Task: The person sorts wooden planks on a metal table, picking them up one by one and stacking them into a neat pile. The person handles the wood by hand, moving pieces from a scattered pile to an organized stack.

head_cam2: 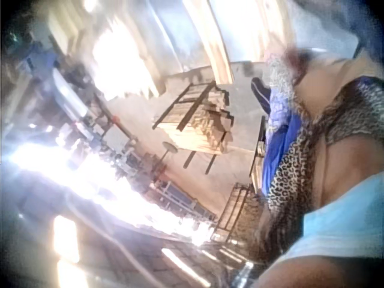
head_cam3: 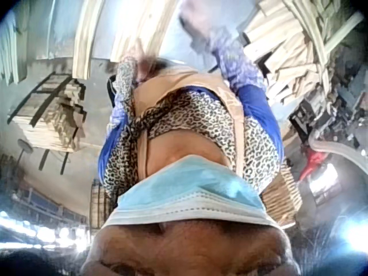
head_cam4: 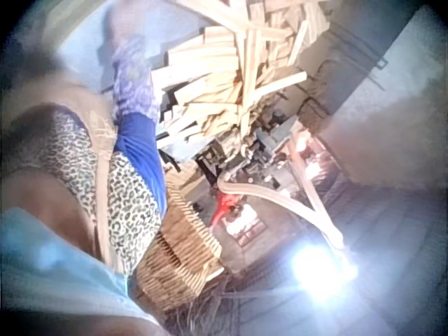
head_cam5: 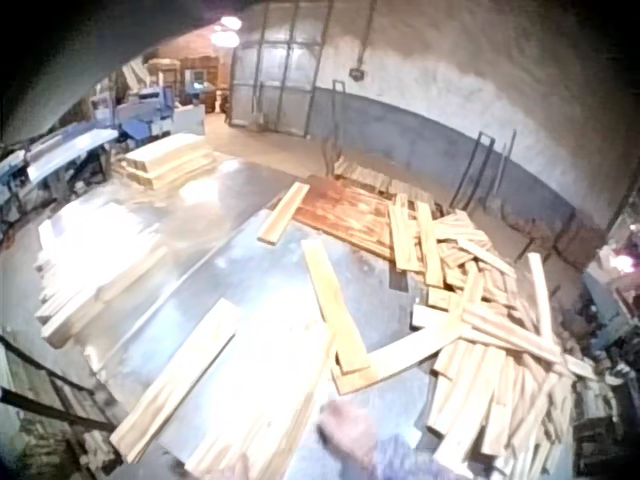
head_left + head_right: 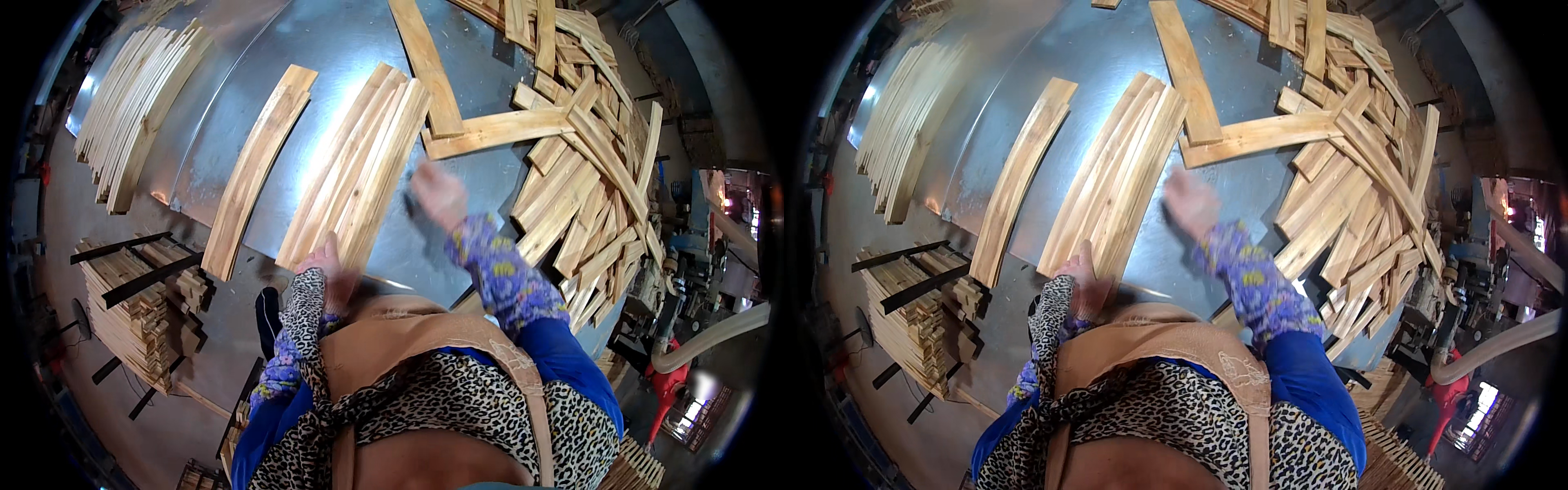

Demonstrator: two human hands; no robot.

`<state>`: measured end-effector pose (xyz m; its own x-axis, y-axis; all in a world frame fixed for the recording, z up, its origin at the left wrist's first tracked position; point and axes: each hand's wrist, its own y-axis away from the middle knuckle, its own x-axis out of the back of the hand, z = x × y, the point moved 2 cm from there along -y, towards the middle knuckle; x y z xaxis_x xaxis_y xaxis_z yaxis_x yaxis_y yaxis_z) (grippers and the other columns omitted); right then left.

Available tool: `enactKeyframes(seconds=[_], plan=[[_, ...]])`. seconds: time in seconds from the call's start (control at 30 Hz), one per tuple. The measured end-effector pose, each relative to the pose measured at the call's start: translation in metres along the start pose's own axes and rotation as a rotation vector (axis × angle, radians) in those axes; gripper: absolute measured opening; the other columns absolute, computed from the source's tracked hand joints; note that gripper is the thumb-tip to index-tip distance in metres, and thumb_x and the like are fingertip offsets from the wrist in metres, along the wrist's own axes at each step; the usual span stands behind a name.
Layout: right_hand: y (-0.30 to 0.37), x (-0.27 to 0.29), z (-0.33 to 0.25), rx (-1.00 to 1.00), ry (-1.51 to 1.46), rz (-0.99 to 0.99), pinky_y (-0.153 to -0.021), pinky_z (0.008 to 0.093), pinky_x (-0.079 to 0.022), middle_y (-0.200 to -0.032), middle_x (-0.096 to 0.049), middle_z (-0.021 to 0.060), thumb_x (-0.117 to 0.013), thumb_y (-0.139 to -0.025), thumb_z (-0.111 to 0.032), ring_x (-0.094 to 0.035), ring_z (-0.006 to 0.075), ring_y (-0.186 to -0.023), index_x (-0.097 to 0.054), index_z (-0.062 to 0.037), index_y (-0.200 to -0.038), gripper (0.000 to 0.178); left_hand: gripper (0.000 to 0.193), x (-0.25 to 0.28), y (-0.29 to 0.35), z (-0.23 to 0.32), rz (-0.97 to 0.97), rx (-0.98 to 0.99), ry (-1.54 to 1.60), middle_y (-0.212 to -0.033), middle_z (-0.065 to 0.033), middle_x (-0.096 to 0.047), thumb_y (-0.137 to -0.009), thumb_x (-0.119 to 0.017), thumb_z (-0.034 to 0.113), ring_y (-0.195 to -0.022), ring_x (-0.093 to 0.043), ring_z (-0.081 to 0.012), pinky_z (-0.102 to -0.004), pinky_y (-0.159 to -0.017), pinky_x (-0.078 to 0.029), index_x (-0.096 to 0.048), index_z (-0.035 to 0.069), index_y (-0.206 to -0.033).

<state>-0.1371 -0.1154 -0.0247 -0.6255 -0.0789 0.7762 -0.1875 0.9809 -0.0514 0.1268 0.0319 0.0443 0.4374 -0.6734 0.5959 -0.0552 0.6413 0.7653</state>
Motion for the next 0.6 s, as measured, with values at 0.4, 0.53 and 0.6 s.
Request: enactKeyframes(seconds=[0.4, 0.53, 0.6], plan=[[-0.198, 0.072, 0.069, -0.493, -0.357, -0.220, -0.104, 0.0410, -0.054, -0.130, -0.077, 0.0195, -0.080, -0.094, -0.035, -0.073, 0.0293, -0.118, -0.065, 0.0064, -0.145, 0.068, 0.068, -0.047, -0.016, -0.007, 0.610, -0.126, -0.100, -0.130, -0.0156, -0.067, -0.093, -0.075, 0.046, -0.120, -0.066, -0.0381, -0.0517, -0.095, -0.052, -0.059, 0.005, -0.145], [-0.156, 0.118, 0.150, -0.386, -0.487, -0.150, -0.100, 0.0411, -0.056, -0.123, -0.079, 0.0152, -0.080, -0.095, -0.030, -0.074, 0.0274, -0.112, -0.069, 0.0081, -0.136, 0.057, 0.082, 0.015, -0.033, 0.004, 0.748, -0.395, -0.103, -0.137, -0.0185, -0.063, -0.082, -0.085, 0.042, -0.122, -0.062, -0.0421, -0.0551, -0.101, -0.049, -0.058, 0.004, -0.150], [-0.150, 0.144, 0.103, -0.385, -0.767, -0.334, -0.101, 0.0402, -0.057, -0.120, -0.079, 0.0134, -0.083, -0.093, -0.032, -0.074, 0.0259, -0.111, -0.069, 0.0080, -0.134, 0.059, 0.086, 0.077, -0.044, 0.030, 0.929, -0.464, -0.135, -0.146, -0.0228, -0.059, -0.078, -0.089, 0.037, -0.134, -0.057, -0.0454, -0.0598, -0.115, -0.044, -0.058, 0.007, -0.153]])
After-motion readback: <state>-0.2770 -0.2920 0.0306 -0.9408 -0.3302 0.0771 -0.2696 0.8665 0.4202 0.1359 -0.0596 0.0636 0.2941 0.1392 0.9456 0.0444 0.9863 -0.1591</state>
